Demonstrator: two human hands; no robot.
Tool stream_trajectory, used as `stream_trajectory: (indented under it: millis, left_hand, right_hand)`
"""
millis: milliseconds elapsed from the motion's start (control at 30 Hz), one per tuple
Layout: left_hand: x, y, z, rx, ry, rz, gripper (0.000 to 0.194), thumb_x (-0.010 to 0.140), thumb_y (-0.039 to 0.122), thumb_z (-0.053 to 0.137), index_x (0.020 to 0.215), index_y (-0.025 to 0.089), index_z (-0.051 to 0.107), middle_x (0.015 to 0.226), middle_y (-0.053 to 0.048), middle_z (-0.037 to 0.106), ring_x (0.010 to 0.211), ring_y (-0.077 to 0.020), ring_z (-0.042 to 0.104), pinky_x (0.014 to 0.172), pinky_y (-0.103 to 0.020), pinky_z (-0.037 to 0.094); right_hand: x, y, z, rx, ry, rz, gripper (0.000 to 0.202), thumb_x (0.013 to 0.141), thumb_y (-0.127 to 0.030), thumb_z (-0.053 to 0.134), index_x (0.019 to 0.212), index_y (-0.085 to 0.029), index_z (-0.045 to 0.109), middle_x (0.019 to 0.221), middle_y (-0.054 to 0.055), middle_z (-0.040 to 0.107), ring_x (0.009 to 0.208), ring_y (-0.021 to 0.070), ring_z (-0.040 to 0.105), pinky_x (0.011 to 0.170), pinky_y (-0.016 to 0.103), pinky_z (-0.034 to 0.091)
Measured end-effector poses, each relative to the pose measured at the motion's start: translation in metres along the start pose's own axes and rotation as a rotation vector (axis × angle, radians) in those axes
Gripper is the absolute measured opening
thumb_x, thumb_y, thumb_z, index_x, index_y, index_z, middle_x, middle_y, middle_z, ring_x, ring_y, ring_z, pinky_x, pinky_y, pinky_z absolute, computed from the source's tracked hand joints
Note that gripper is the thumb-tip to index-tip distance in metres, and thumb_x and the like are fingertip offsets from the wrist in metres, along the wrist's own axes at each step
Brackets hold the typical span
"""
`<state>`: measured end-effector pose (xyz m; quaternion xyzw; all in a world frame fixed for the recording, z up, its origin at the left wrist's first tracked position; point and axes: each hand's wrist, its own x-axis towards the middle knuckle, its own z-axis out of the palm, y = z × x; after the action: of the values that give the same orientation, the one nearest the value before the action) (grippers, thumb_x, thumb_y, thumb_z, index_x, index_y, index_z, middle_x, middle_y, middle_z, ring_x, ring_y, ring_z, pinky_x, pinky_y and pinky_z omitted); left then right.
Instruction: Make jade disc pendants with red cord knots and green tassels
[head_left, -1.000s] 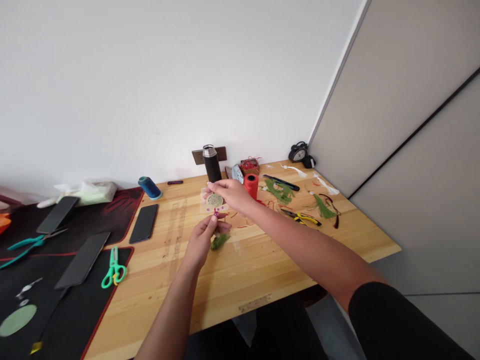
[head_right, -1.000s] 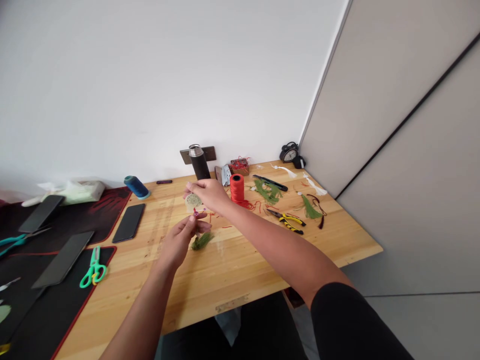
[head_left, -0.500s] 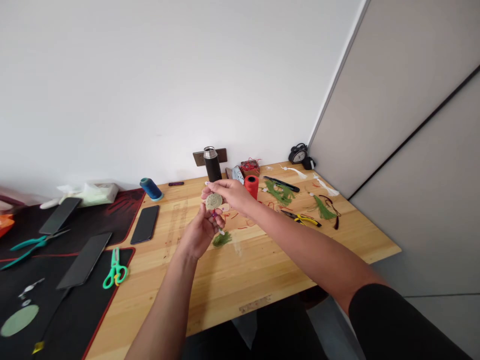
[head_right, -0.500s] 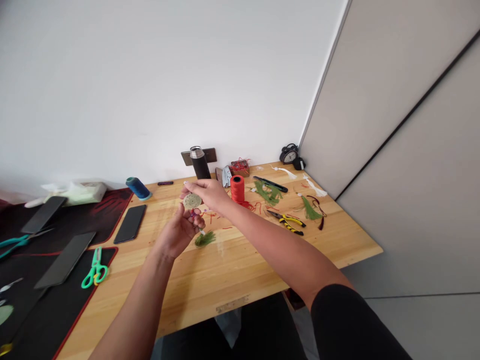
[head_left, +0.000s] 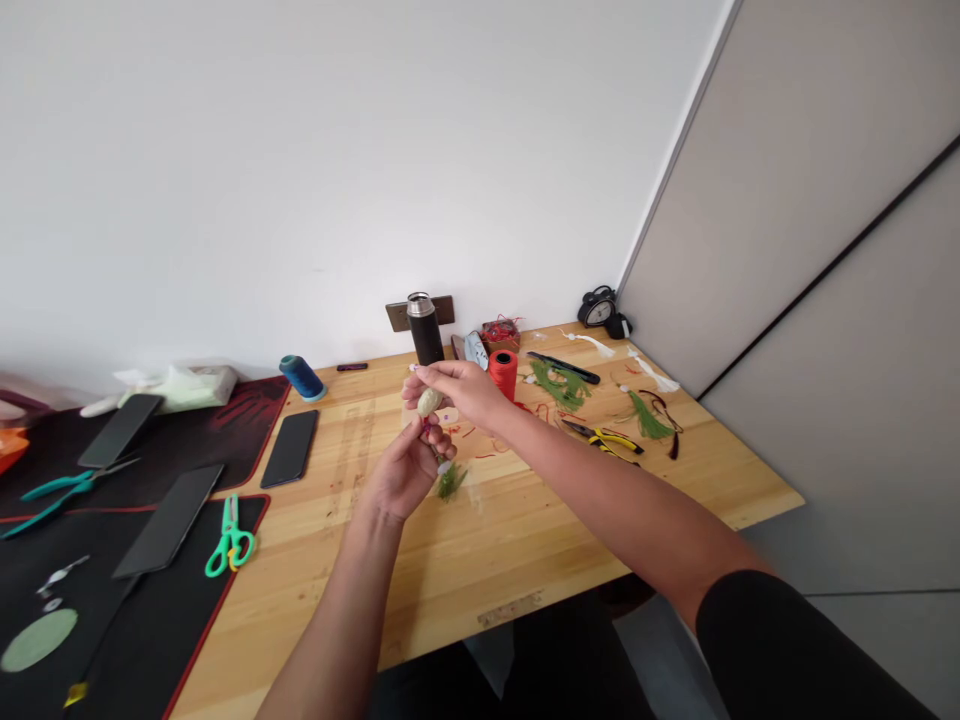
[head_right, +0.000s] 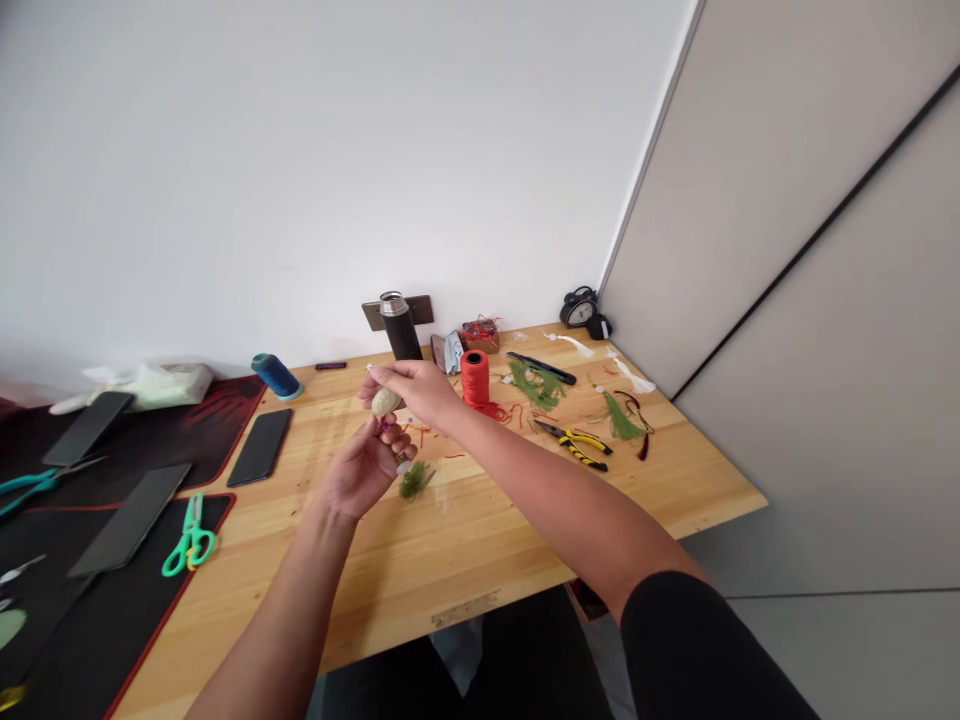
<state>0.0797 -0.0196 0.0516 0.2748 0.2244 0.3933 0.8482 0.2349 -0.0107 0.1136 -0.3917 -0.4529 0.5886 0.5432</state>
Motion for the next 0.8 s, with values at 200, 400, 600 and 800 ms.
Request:
stream_trajectory:
  millis: [200, 400, 600, 800]
  left_hand:
    - [0.0, -0.002, 0.009, -0.059, 0.018, -0.002, 0.036, 0.092, 0.055, 0.08, 0.088, 0.02, 0.072, 0.069, 0.002, 0.057, 0.066, -0.0151, 0.054, 0.071, -0.033, 0.051]
    - [0.002, -0.007, 0.011, -0.125, 0.023, -0.033, 0.03, 0.081, 0.037, 0.092, 0.091, 0.017, 0.073, 0.068, 0.004, 0.057, 0.064, -0.0122, 0.056, 0.067, -0.028, 0.052]
    - [0.004, -0.01, 0.014, -0.114, 0.029, 0.013, 0.033, 0.073, 0.03, 0.097, 0.083, 0.015, 0.07, 0.067, 0.003, 0.061, 0.063, -0.0119, 0.06, 0.064, -0.026, 0.054]
    - [0.007, -0.015, 0.012, 0.01, 0.164, 0.131, 0.041, 0.065, 0.034, 0.102, 0.085, 0.014, 0.072, 0.069, 0.001, 0.067, 0.064, -0.0109, 0.063, 0.064, -0.022, 0.053]
  right_hand:
    - [-0.003, -0.002, 0.0, -0.051, -0.013, -0.065, 0.032, 0.101, -0.048, 0.071, 0.091, -0.019, 0.079, 0.097, 0.008, 0.08, 0.084, 0.0183, 0.074, 0.073, 0.029, 0.061]
    - [0.0, 0.0, 0.0, 0.004, -0.049, -0.084, 0.032, 0.098, -0.049, 0.075, 0.09, -0.018, 0.08, 0.099, 0.009, 0.081, 0.093, 0.0208, 0.078, 0.078, 0.029, 0.061]
    - [0.002, 0.005, -0.003, 0.089, -0.027, -0.031, 0.031, 0.095, -0.048, 0.08, 0.091, -0.017, 0.081, 0.099, 0.01, 0.082, 0.095, 0.0211, 0.079, 0.092, 0.035, 0.062]
    - [0.002, 0.008, -0.004, 0.073, 0.04, -0.048, 0.024, 0.094, -0.042, 0.081, 0.091, -0.018, 0.08, 0.099, 0.009, 0.082, 0.098, 0.0218, 0.078, 0.092, 0.035, 0.062]
